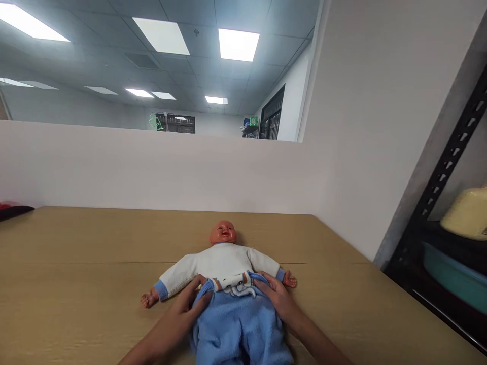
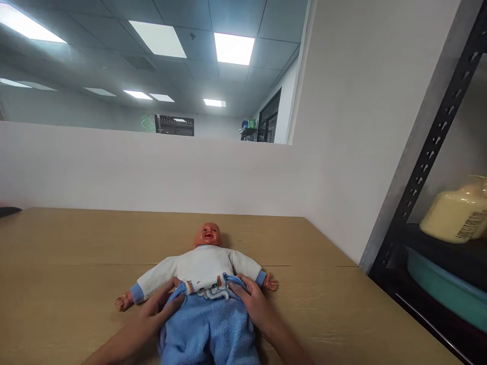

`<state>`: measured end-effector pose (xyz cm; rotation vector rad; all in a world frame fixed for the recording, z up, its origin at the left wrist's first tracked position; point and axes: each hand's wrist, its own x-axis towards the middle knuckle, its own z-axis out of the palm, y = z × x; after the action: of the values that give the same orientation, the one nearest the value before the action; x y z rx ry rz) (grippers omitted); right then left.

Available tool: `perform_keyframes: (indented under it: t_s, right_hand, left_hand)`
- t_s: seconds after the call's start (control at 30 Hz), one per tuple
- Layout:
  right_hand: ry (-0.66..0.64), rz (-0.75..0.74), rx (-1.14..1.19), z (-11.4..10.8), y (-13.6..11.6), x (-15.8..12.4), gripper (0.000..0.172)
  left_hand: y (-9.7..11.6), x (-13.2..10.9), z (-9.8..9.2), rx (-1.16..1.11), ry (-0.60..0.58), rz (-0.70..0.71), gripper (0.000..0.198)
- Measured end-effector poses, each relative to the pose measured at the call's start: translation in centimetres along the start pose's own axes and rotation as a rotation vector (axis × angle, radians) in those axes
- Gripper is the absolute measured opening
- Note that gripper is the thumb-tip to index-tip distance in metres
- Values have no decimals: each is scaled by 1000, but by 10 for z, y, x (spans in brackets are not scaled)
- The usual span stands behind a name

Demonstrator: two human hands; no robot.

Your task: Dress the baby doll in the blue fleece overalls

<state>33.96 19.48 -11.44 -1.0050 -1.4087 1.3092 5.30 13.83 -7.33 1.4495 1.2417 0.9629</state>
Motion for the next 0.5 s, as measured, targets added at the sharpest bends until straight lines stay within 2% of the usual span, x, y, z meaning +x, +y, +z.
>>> perform_keyframes:
  t_s: [0.13, 0.2, 0.37, 0.5]
  right_hand:
    - [-143, -17, -82, -8, 0, -11, 58]
    - [-163, -36, -162, -12, -2, -14, 59]
    - [-21, -141, -194, -4, -3, 4, 44]
    - [46, -194, -156, 6, 4, 34, 48]
  left_hand:
    - [-9, 3, 0, 81, 69, 100, 68]
    - [-15, 7, -1, 110, 96, 159, 57]
    - [-19, 24, 0, 92, 117, 268, 37]
    - [-18, 48, 2, -22, 176, 182, 42]
